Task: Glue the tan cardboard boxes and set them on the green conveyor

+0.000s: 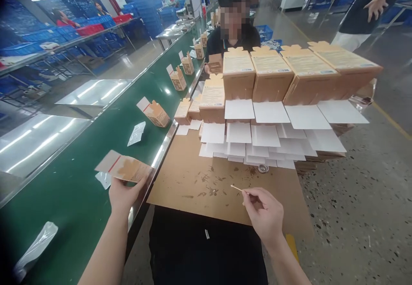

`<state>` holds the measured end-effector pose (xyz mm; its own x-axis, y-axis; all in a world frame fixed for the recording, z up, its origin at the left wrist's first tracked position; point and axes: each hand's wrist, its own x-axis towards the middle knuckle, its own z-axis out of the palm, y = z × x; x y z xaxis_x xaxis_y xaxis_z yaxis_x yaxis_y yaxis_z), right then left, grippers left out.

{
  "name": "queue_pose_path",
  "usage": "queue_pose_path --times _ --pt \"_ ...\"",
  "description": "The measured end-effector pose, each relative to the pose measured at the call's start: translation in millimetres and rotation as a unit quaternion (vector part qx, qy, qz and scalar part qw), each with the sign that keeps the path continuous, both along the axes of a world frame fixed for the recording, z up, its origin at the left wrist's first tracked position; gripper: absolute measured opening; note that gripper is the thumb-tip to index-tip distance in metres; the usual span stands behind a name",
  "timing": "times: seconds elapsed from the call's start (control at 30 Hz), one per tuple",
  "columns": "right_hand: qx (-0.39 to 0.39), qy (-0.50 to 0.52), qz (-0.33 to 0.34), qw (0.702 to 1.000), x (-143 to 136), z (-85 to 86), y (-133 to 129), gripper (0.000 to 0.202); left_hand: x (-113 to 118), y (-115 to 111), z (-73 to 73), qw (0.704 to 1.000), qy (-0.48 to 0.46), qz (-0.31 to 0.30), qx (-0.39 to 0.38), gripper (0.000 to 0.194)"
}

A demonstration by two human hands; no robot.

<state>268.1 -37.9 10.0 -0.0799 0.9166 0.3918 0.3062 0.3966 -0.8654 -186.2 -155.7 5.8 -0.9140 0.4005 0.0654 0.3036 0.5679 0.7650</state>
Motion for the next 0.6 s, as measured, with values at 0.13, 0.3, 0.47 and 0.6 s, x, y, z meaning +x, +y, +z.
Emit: queue_pose_path --times 0.13,0.3,0.47,0.6 --pt "0.008 0.005 0.008 1.000 -9.0 1.9 4.9 0.025 -21.9 1.9 -0.8 0.998 -0.061 0.026 0.001 0.089" --pt "0.019 0.016 0.036 0.999 -22.5 7.7 9.8 0.024 -28.0 16.1 -8.4 0.998 -0.041 0.012 0.047 0.101" --pt "0.013 0.013 0.017 1.000 -6.5 13.8 8.7 0.026 -11.1 -11.6 -12.4 0.994 -0.014 0.038 0.097 0.142" --pt "-0.002 0.012 -0.034 0.999 18.2 14.9 5.3 0.026 17.0 -19.3 -7.3 0.987 0.019 0.033 0.155 0.106"
